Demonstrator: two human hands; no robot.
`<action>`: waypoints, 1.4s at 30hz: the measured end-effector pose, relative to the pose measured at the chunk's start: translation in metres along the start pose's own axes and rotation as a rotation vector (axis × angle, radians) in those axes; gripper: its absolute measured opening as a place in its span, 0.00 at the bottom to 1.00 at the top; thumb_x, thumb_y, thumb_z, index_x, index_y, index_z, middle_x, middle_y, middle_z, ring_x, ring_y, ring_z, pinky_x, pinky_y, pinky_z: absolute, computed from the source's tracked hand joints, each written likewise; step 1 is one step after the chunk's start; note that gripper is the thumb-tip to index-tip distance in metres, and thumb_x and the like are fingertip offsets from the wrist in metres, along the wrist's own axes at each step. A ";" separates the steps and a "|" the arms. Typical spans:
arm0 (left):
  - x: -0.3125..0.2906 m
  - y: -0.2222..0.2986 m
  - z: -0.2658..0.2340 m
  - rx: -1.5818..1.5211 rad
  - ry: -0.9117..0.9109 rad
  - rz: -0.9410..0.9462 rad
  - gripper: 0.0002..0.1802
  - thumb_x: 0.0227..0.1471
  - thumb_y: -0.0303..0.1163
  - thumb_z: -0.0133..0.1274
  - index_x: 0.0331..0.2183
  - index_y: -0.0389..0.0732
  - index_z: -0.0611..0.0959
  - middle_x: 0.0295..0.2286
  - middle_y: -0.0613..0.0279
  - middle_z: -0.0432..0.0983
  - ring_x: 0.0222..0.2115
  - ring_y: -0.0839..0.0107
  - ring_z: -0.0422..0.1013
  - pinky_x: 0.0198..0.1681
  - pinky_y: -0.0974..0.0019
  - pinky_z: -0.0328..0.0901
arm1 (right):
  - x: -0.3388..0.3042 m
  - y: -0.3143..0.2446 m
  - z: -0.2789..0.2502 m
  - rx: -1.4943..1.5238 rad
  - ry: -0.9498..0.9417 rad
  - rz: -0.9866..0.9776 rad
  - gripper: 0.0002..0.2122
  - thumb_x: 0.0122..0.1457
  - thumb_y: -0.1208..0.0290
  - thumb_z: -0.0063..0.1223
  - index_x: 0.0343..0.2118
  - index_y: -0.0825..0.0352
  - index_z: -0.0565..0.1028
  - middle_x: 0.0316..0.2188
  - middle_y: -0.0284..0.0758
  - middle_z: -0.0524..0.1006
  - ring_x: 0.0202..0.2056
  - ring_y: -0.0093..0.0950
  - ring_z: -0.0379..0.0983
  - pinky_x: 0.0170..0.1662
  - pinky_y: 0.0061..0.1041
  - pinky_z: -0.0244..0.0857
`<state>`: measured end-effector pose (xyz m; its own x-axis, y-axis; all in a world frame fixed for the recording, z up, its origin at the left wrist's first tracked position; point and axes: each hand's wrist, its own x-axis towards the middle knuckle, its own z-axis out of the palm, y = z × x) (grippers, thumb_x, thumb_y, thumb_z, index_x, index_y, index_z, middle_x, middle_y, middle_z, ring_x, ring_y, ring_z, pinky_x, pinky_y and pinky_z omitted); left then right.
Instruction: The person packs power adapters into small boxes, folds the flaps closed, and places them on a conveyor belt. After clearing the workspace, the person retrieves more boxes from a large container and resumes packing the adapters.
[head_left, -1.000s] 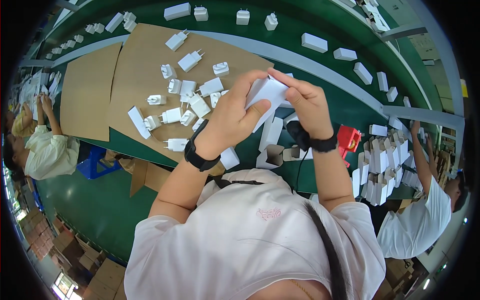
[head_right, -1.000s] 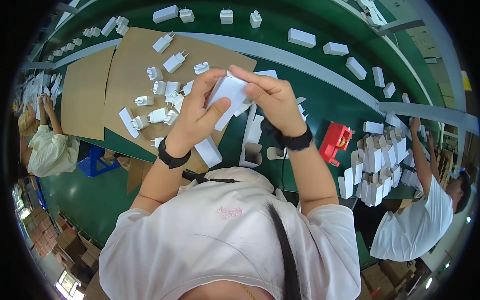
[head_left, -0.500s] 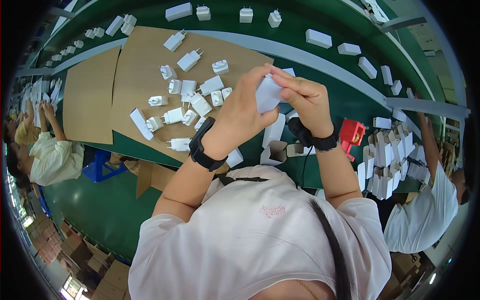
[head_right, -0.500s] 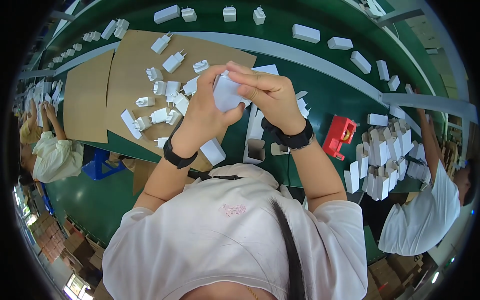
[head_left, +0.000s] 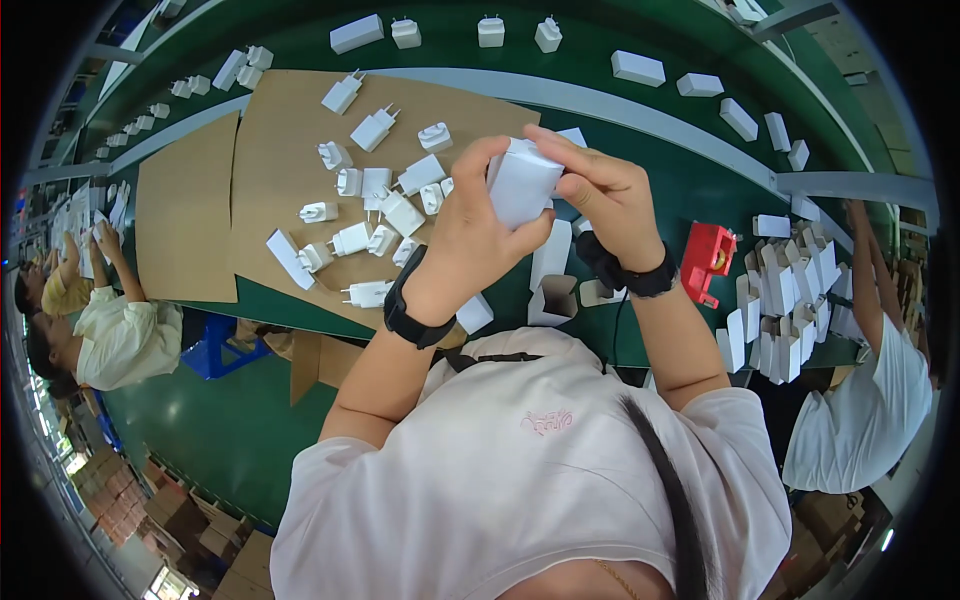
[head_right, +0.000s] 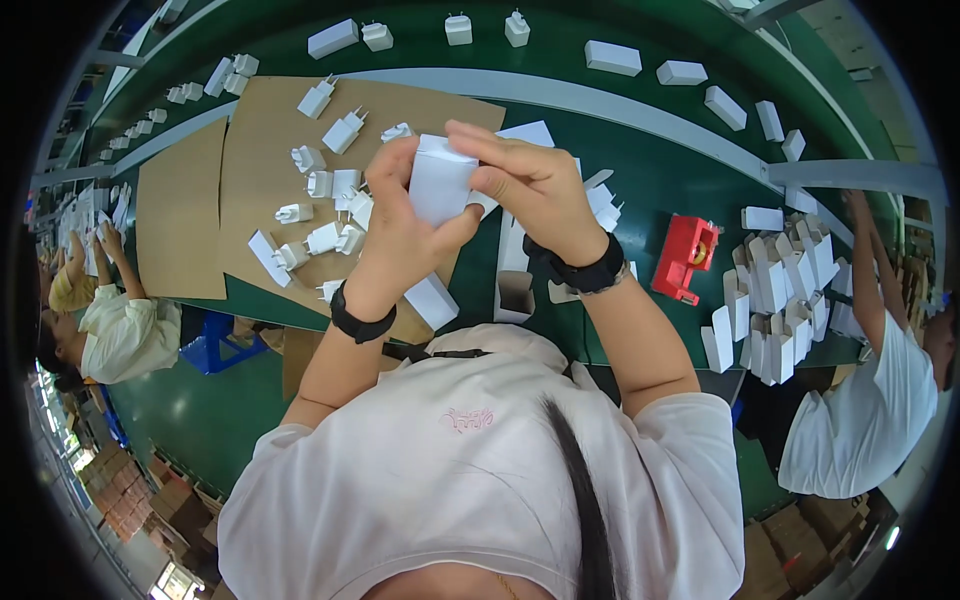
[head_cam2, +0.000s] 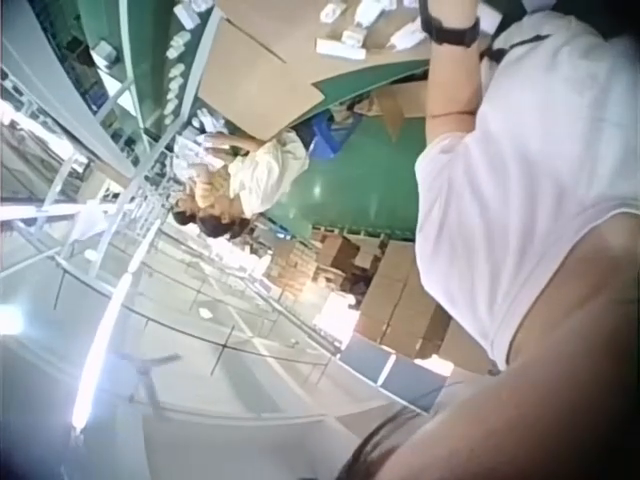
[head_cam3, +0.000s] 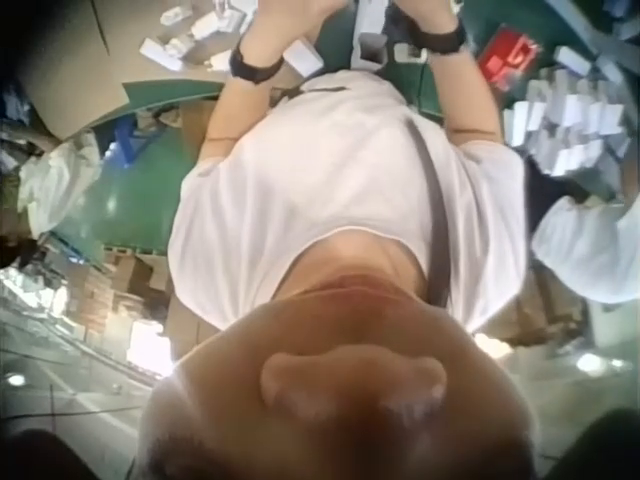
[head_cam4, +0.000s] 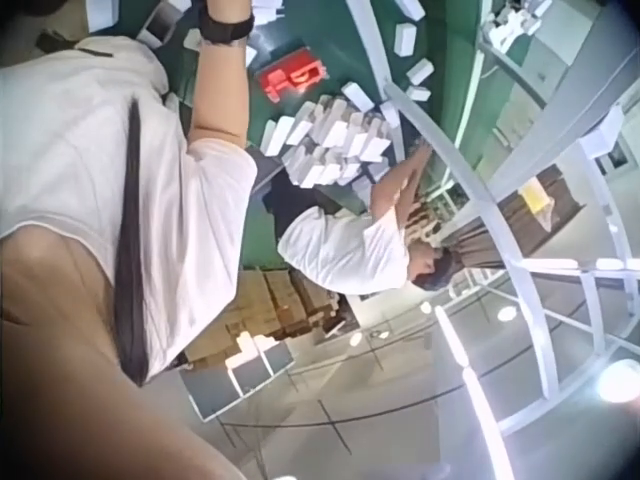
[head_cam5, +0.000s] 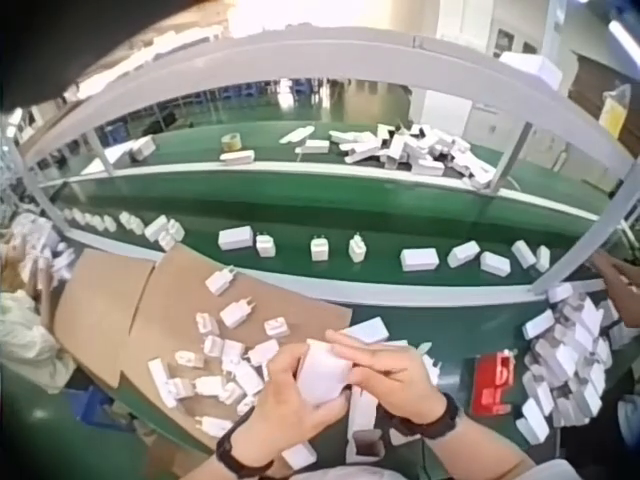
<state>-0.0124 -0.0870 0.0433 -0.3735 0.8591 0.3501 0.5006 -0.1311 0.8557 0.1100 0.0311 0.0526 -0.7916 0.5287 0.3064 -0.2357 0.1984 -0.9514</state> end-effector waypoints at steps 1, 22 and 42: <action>-0.001 -0.001 0.001 -0.038 -0.009 -0.022 0.40 0.35 0.26 0.60 0.48 0.40 0.54 0.40 0.50 0.62 0.38 0.62 0.67 0.39 0.62 0.65 | 0.000 -0.001 0.001 0.002 0.002 -0.001 0.17 0.53 0.71 0.53 0.46 0.70 0.71 0.47 0.43 0.70 0.47 0.30 0.68 0.48 0.24 0.63; 0.002 0.012 -0.001 0.051 -0.092 -0.048 0.39 0.36 0.26 0.56 0.51 0.37 0.58 0.42 0.45 0.65 0.40 0.49 0.66 0.40 0.59 0.65 | -0.010 -0.002 0.000 -0.235 -0.052 -0.045 0.13 0.54 0.73 0.51 0.43 0.66 0.74 0.47 0.43 0.71 0.46 0.31 0.70 0.46 0.23 0.63; -0.002 0.011 0.007 0.064 -0.062 0.031 0.34 0.40 0.29 0.58 0.46 0.44 0.57 0.37 0.51 0.65 0.32 0.63 0.69 0.31 0.64 0.66 | -0.021 -0.012 0.013 0.128 0.159 0.097 0.17 0.50 0.76 0.56 0.45 0.66 0.72 0.51 0.41 0.67 0.47 0.26 0.67 0.45 0.21 0.63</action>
<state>-0.0007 -0.0872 0.0490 -0.3086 0.8844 0.3500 0.5609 -0.1280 0.8179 0.1220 0.0069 0.0573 -0.7174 0.6658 0.2048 -0.2407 0.0389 -0.9698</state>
